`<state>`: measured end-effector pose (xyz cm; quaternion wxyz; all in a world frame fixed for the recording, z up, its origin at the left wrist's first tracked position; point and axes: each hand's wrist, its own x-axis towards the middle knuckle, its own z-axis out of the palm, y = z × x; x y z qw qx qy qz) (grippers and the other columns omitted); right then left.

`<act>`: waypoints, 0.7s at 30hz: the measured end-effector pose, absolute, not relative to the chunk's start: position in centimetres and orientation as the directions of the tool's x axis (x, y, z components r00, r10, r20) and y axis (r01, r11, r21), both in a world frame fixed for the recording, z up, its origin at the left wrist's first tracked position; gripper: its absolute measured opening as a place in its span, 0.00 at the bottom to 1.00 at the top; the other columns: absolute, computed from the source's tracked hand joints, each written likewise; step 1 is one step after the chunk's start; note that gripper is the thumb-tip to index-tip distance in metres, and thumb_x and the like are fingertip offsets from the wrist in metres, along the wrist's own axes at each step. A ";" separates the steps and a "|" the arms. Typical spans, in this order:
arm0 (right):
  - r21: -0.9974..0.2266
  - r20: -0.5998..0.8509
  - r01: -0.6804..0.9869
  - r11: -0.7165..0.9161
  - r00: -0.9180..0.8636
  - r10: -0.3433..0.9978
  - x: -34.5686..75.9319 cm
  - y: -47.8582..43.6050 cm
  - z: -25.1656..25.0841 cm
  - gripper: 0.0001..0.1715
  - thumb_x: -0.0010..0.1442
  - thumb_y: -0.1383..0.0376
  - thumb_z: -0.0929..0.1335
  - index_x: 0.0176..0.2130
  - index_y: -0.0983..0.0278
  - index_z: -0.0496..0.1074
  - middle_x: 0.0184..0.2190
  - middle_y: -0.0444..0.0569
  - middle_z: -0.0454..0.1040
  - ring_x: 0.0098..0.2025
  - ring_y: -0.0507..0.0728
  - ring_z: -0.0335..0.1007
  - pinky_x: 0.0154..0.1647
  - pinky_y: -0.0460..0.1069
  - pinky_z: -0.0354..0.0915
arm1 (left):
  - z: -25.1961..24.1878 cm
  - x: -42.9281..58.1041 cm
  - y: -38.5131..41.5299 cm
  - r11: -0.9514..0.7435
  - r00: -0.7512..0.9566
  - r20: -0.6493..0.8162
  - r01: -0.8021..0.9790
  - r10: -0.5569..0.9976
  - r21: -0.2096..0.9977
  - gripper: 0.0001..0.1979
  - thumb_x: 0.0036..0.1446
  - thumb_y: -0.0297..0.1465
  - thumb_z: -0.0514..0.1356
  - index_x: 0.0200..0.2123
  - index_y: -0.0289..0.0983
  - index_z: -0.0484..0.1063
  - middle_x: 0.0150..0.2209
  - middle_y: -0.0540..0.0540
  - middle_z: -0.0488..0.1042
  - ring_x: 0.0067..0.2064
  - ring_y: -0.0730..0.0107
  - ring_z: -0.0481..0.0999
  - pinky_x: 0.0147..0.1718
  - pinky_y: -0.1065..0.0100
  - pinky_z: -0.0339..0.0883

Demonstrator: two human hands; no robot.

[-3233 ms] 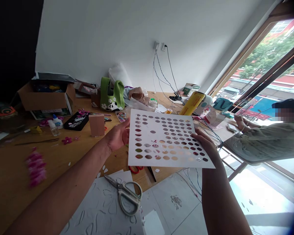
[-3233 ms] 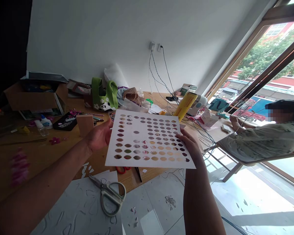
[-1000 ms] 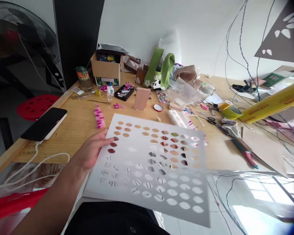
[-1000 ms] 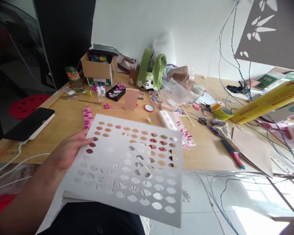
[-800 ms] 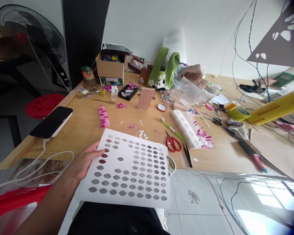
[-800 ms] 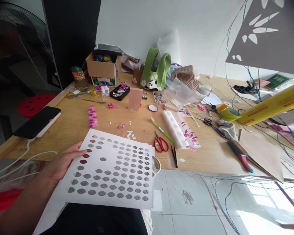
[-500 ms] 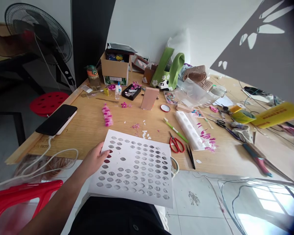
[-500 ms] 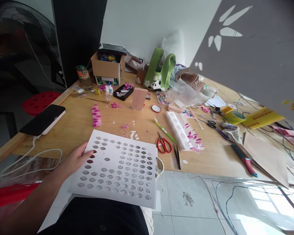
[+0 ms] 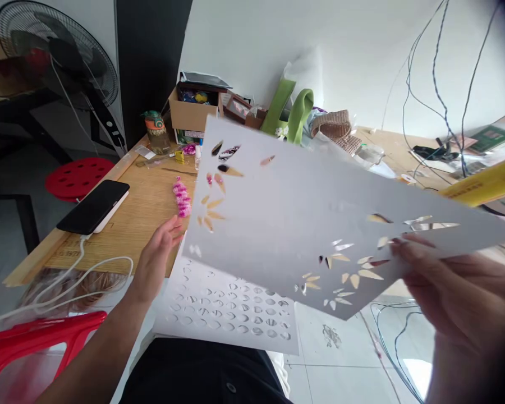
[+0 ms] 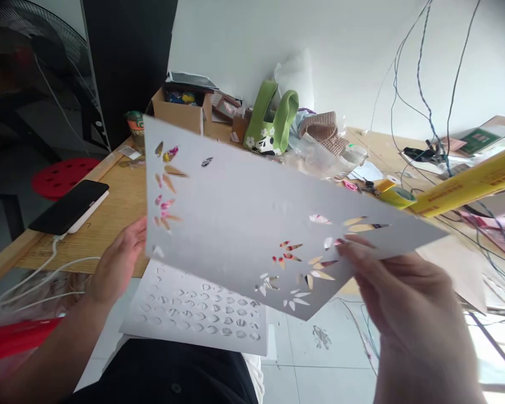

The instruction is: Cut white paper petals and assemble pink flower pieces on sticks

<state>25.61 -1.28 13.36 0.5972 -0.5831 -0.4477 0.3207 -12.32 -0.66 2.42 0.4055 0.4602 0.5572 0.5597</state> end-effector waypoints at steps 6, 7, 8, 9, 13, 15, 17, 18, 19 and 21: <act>-0.996 -0.084 0.015 -0.091 0.251 0.964 24.6 0.7 10.7 0.15 0.38 0.56 0.80 0.29 0.58 0.81 0.30 0.47 0.80 0.31 0.55 0.75 0.32 0.51 0.73 | 4.9 -12.6 1.7 0.240 0.182 -0.168 -0.516 0.969 0.822 0.39 0.47 0.61 0.56 0.47 0.34 0.76 0.41 0.36 0.80 0.47 0.44 0.77 0.40 0.55 0.72; -0.996 -0.089 0.006 -0.093 0.231 0.969 24.5 1.1 10.4 0.16 0.38 0.57 0.80 0.30 0.57 0.81 0.30 0.46 0.80 0.31 0.55 0.75 0.32 0.51 0.73 | 5.2 -12.5 2.0 0.246 0.221 -0.150 -0.513 0.964 0.823 0.35 0.45 0.57 0.61 0.46 0.35 0.77 0.40 0.37 0.80 0.45 0.46 0.78 0.38 0.57 0.72; -0.996 -0.088 0.001 -0.090 0.215 0.973 24.3 1.5 10.3 0.16 0.38 0.57 0.80 0.30 0.57 0.81 0.29 0.45 0.80 0.30 0.55 0.75 0.33 0.51 0.73 | 5.4 -12.4 2.3 0.239 0.239 -0.132 -0.497 0.962 0.834 0.30 0.44 0.52 0.66 0.45 0.36 0.77 0.39 0.39 0.81 0.44 0.48 0.78 0.38 0.59 0.72; -0.997 -0.080 -0.002 -0.081 0.204 0.976 24.1 1.8 10.3 0.15 0.38 0.58 0.80 0.30 0.57 0.80 0.28 0.45 0.80 0.30 0.55 0.75 0.33 0.51 0.73 | 5.5 -12.3 2.6 0.218 0.229 -0.120 -0.472 0.966 0.854 0.25 0.44 0.45 0.69 0.44 0.37 0.78 0.37 0.41 0.81 0.42 0.51 0.79 0.37 0.62 0.71; -0.999 0.013 0.040 0.006 0.190 0.982 23.6 2.5 11.1 0.13 0.47 0.56 0.77 0.34 0.57 0.80 0.30 0.45 0.80 0.32 0.55 0.75 0.36 0.52 0.72 | 5.9 -11.8 3.3 0.125 0.083 -0.103 -0.324 0.991 0.938 0.08 0.49 0.34 0.68 0.33 0.36 0.80 0.35 0.43 0.81 0.44 0.56 0.78 0.40 0.64 0.69; -0.986 0.117 0.140 0.089 0.202 0.972 23.8 2.4 11.2 0.15 0.53 0.54 0.73 0.40 0.56 0.79 0.34 0.46 0.80 0.35 0.56 0.76 0.41 0.54 0.71 | 6.2 -12.0 3.4 0.078 0.023 -0.074 -0.295 0.997 0.952 0.07 0.49 0.34 0.68 0.31 0.36 0.80 0.37 0.43 0.81 0.48 0.54 0.77 0.44 0.62 0.69; -0.934 0.226 0.329 0.137 0.248 0.942 24.4 1.9 10.5 0.15 0.56 0.54 0.71 0.43 0.57 0.77 0.36 0.47 0.80 0.38 0.57 0.76 0.45 0.56 0.70 | 6.5 -12.4 3.3 0.040 -0.043 -0.055 -0.306 0.998 0.951 0.08 0.48 0.34 0.69 0.32 0.37 0.80 0.40 0.43 0.81 0.48 0.54 0.76 0.45 0.61 0.69; -0.891 0.251 0.437 0.120 0.257 0.933 24.8 1.6 9.8 0.15 0.56 0.55 0.71 0.42 0.58 0.77 0.36 0.47 0.80 0.38 0.57 0.76 0.45 0.56 0.70 | 6.7 -12.7 3.2 0.021 -0.087 -0.051 -0.315 0.995 0.949 0.09 0.47 0.34 0.69 0.33 0.37 0.80 0.41 0.44 0.81 0.48 0.55 0.76 0.45 0.61 0.69; -0.835 0.241 0.546 0.072 0.244 0.939 25.1 1.1 8.9 0.14 0.55 0.55 0.70 0.40 0.60 0.77 0.34 0.48 0.80 0.37 0.58 0.76 0.44 0.55 0.70 | 6.9 -13.0 3.2 0.000 -0.132 -0.044 -0.323 0.990 0.947 0.10 0.46 0.33 0.70 0.34 0.38 0.80 0.42 0.45 0.80 0.48 0.56 0.76 0.45 0.62 0.70; -0.704 0.083 0.710 -0.012 0.099 0.992 25.2 0.0 6.7 0.13 0.57 0.57 0.68 0.38 0.62 0.76 0.29 0.48 0.79 0.33 0.59 0.76 0.36 0.54 0.69 | 7.1 -13.6 3.0 -0.053 -0.219 -0.021 -0.326 0.975 0.944 0.13 0.44 0.32 0.70 0.37 0.39 0.80 0.43 0.47 0.80 0.51 0.56 0.74 0.47 0.62 0.70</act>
